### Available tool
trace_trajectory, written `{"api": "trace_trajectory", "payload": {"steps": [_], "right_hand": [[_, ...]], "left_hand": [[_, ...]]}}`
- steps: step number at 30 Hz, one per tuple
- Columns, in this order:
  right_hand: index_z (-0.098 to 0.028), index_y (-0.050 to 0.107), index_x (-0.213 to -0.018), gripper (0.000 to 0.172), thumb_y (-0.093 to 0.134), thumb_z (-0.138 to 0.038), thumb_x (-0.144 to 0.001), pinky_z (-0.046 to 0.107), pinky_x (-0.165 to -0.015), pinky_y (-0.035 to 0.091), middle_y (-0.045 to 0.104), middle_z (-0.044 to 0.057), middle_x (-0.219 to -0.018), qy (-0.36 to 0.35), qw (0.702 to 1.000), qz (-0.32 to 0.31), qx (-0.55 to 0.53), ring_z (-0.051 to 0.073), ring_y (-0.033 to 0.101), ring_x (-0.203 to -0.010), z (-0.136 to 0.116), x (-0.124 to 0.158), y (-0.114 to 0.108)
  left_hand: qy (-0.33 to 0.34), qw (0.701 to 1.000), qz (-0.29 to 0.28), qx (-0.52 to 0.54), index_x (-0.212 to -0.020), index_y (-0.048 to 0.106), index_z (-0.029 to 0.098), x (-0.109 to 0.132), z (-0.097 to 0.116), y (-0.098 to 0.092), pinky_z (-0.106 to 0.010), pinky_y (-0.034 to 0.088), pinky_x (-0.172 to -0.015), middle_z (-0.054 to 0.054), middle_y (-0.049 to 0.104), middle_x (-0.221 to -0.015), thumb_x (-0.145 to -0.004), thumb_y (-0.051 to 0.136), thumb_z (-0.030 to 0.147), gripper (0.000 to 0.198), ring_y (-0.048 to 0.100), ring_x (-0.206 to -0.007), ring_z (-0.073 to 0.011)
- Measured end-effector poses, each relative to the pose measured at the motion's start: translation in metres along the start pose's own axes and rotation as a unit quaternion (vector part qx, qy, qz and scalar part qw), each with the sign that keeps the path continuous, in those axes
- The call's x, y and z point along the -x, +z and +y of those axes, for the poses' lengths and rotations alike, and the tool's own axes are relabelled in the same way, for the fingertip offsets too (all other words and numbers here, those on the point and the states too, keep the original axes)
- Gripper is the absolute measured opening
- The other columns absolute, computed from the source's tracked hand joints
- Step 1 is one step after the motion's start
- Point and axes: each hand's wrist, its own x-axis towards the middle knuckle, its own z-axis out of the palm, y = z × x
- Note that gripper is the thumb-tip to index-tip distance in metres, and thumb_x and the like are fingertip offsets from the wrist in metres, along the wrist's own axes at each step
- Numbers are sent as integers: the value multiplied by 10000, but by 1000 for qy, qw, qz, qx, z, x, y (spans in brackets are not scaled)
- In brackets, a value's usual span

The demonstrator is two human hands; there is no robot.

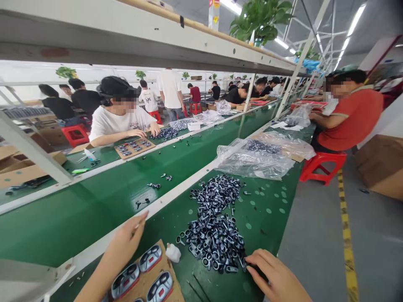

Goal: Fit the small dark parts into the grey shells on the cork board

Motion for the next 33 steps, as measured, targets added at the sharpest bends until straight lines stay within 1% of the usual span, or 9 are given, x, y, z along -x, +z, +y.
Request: {"api": "trace_trajectory", "payload": {"steps": [3, 6, 9, 13, 19, 25, 27, 31, 33], "right_hand": [[-239, 569, -873, 286, 326, -324, -997, 164, -579, 514, 610, -25, -740, 16, 999, -19, -20, 76, 626, -643, -3, 2, 6], [-231, 570, -863, 301, 313, -315, -997, 184, -581, 502, 593, -13, -731, 16, 999, -27, -34, 94, 611, -645, -11, 4, 16], [-228, 576, -876, 312, 304, -321, -996, 218, -604, 496, 586, 0, -741, 9, 1000, -3, -22, 120, 600, -657, -19, 8, 26], [-232, 590, -920, 298, 314, -320, -987, 234, -580, 463, 569, 15, -770, 14, 1000, 19, -7, 143, 576, -662, -23, 13, 36], [-222, 570, -811, 288, 344, -288, -976, 220, -515, 392, 523, 8, -738, 29, 999, 33, 1, 132, 543, -612, -25, 13, 46], [-201, 553, -769, 333, 300, -237, -984, 203, -509, 398, 525, 14, -747, 21, 999, 19, -25, 111, 537, -599, -24, 11, 49], [-195, 556, -784, 352, 274, -235, -991, 197, -534, 429, 545, 20, -768, 12, 999, 12, -41, 106, 551, -621, -24, 12, 48], [-206, 585, -892, 343, 266, -262, -1004, 197, -630, 496, 623, 14, -826, 4, 995, 4, -99, 105, 604, -720, -22, 13, 39], [-226, 592, -963, 293, 308, -284, -1003, 192, -647, 510, 660, -11, -839, 14, 992, -6, -122, 99, 626, -738, -23, 12, 34]], "left_hand": [[97, 995, -25, 28, -1308, 519, 245, 40, 9, 13, -287, 439, -1052, -2, 568, -1356, -862, 356, 532, 556, 548, -1234, -145], [140, 988, -12, 59, -1365, 446, 248, 55, 18, 31, -312, 475, -1011, -32, 557, -1369, -846, 473, 516, 585, 555, -1229, -163], [144, 987, -18, 62, -1205, 598, 231, 48, 31, 44, -385, 531, -952, -55, 665, -1217, -798, 580, 479, 477, 642, -1098, -223], [155, 986, -29, 46, -922, 689, 288, 36, 46, 44, -412, 534, -903, 8, 736, -980, -818, 539, 507, 286, 682, -895, -222], [37, 999, 37, 15, -901, 630, 180, 16, 39, 28, -435, 539, -798, -146, 732, -948, -804, 392, 544, 446, 693, -886, -324], [12, 999, 46, 19, -917, 597, 183, -2, 33, 36, -383, 555, -777, -106, 736, -886, -789, 410, 525, 411, 703, -836, -266], [22, 997, 73, 14, -978, 597, 163, 1, 29, 39, -393, 561, -800, -118, 729, -931, -803, 390, 563, 483, 698, -870, -263], [46, 978, 201, -32, -1236, 454, 10, 25, 24, 38, -541, 486, -929, -261, 613, -1148, -845, 295, 688, 799, 610, -1063, -366], [95, 970, 218, -58, -1237, 470, 45, 40, 29, 39, -530, 472, -952, -241, 598, -1158, -899, 293, 622, 692, 589, -1083, -348]]}}
